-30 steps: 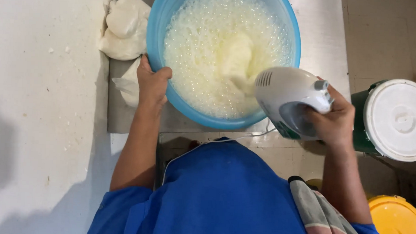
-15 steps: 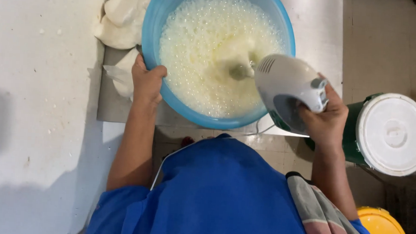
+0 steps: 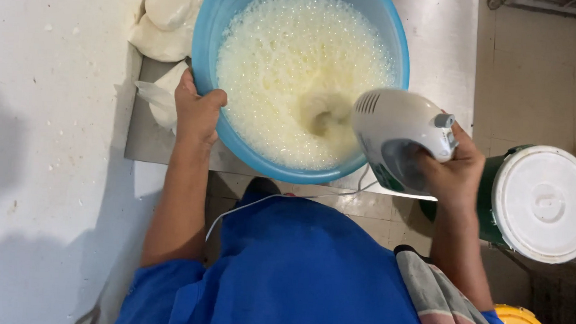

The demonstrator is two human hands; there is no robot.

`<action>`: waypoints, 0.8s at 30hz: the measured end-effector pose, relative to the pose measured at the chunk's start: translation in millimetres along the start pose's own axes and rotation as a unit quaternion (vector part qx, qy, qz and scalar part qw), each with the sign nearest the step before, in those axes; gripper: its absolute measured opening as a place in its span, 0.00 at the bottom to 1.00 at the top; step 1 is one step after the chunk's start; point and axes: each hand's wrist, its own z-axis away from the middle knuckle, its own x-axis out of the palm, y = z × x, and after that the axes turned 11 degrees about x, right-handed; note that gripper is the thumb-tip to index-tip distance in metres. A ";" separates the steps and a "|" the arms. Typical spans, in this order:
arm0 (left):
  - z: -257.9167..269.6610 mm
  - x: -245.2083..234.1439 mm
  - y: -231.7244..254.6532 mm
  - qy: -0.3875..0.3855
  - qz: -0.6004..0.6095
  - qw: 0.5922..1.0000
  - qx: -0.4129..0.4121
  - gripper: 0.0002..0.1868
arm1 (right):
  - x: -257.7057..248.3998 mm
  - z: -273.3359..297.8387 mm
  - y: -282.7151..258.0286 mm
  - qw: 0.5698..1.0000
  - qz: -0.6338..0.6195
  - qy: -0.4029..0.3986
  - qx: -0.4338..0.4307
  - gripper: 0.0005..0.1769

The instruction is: Using an electric hand mixer to whip liquid ingredients in a large plastic bowl on a stainless steel counter.

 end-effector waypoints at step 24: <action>-35.2 1.2 -9.5 -0.055 0.043 0.994 -0.087 0.26 | 9.3 34.6 -21.8 0.997 0.055 -0.043 0.018 0.34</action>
